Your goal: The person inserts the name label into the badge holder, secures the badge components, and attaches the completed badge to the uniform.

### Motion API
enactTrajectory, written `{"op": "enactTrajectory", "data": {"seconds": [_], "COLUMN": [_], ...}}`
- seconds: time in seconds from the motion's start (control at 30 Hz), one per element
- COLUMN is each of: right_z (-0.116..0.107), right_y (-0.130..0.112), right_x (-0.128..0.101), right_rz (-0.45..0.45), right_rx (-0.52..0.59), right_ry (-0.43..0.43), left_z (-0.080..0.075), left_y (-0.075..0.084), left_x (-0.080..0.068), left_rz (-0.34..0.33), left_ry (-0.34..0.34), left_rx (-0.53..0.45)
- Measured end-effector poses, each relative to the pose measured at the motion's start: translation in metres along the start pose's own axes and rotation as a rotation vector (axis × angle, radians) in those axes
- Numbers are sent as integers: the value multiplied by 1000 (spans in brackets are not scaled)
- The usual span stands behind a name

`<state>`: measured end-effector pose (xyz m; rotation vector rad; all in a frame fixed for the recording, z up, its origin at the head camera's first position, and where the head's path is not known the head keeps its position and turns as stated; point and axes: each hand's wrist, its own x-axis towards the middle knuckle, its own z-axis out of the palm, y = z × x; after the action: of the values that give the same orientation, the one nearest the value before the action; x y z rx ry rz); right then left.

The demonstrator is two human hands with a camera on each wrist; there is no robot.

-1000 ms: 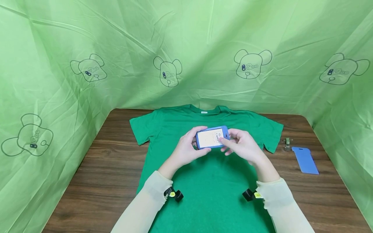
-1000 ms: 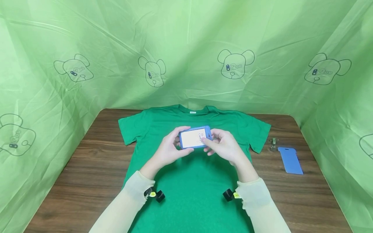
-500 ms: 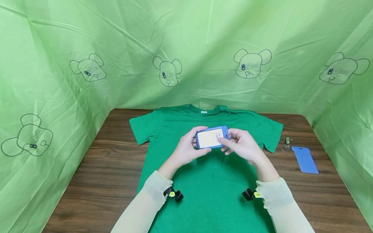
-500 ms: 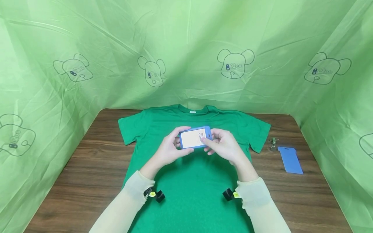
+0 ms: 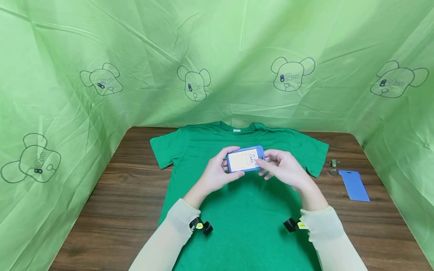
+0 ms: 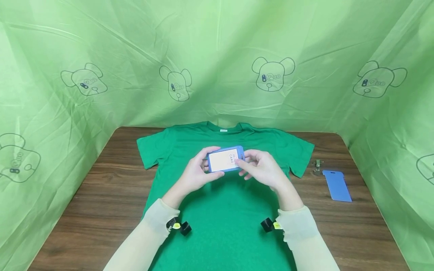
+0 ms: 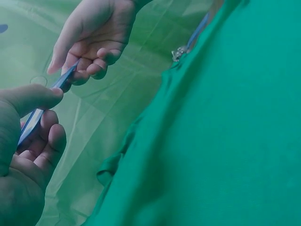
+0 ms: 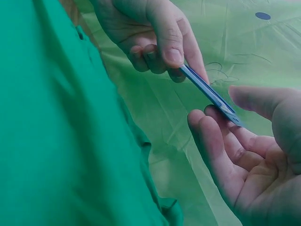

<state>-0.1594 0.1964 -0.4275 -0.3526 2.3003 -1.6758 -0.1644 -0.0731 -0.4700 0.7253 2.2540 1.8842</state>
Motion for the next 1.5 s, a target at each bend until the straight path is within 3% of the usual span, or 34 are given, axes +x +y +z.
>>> {"op": "enactTrajectory", "data": {"seconds": [0.67, 0.93, 1.27, 1.5], "right_z": [-42, -64, -114, -158], "right_y": [0, 13, 41, 74], "right_x": [-21, -40, -71, -91], "right_rz": [1, 8, 6, 72], "right_rx": [-61, -142, -273, -251], "right_ry": [107, 121, 279, 389], "left_z": [-4, -7, -6, -7], "left_y": [-1, -1, 0, 3], "left_x": [0, -4, -3, -1], "left_rz": [-4, 8, 16, 16], "left_ry": [38, 61, 58, 53], "left_rx": [-35, -38, -35, -50]}}
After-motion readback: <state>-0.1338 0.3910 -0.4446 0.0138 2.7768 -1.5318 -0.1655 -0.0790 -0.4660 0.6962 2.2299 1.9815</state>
